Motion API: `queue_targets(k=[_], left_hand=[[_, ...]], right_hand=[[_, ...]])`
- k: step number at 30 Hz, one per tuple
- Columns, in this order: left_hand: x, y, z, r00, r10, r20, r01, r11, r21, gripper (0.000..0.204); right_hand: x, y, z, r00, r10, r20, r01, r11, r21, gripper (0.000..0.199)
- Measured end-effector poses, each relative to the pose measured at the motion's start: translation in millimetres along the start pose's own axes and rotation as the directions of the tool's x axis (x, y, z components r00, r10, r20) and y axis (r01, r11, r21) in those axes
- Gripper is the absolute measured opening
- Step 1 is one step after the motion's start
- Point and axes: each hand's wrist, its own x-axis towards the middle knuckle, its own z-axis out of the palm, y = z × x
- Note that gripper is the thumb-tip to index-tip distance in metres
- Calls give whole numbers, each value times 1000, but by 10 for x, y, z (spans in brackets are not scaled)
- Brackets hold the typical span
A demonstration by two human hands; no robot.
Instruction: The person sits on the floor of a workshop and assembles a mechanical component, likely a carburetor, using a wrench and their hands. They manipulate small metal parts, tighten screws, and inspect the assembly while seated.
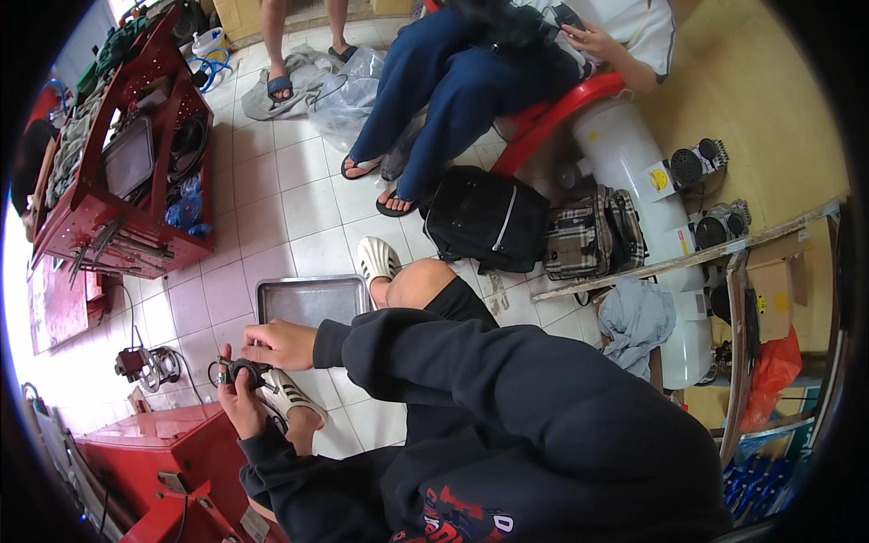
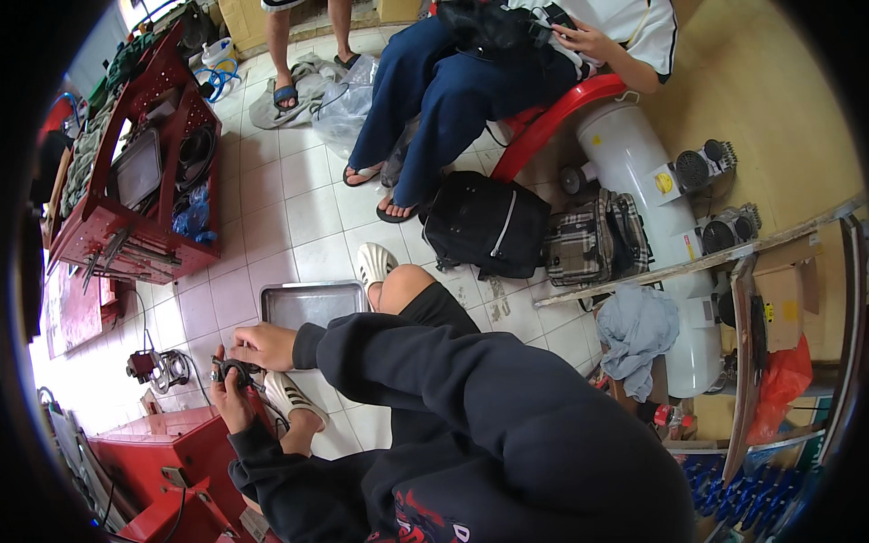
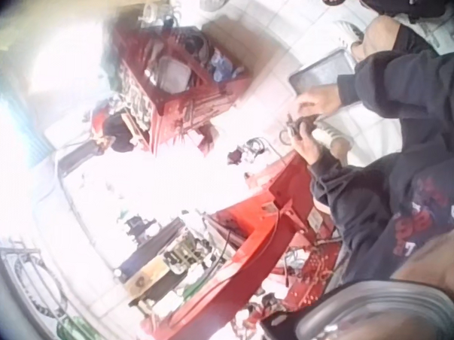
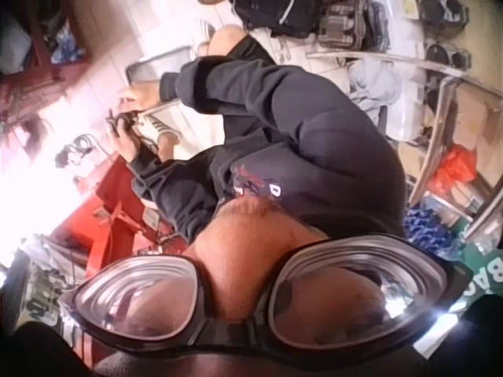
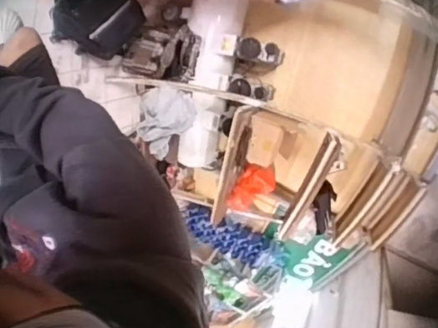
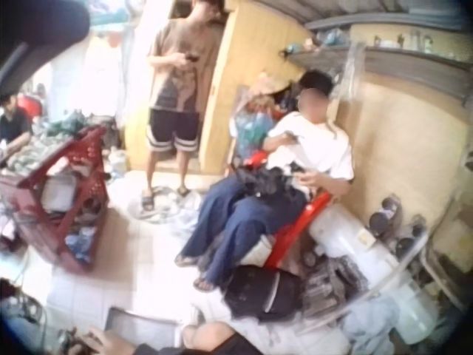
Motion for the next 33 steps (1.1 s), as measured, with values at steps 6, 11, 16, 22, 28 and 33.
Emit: queue_targets(k=[6, 11, 16, 22, 28, 33], left_hand=[[-42, -63, -111, 999, -12, -39, 12, 1000, -14, 49], [-56, 4, -22, 999, -14, -34, 14, 1000, -12, 49], [-23, -95, -114, 1000, -9, -9, 9, 1000, -14, 48], [39, -103, -28, 1000, -13, -20, 12, 999, -34, 48], [1, -307, -266, 1000, -12, -16, 13, 996, 91, 48], [205, -9, -81, 997, -72, 37, 59, 963, 263, 44]], right_hand=[[-32, -179, 1, 994, 23, 108, -46, 975, 215, 36], [-13, 3, 42, 994, 79, 74, -78, 997, -16, 25], [-38, 28, 103, 999, 38, 18, -37, 997, -70, 40], [1, -22, -73, 991, 134, -16, -134, 990, -32, 39], [-78, 301, 107, 1000, -2, 4, 2, 999, -49, 24], [92, 469, 79, 993, 92, 76, -99, 991, 87, 19]])
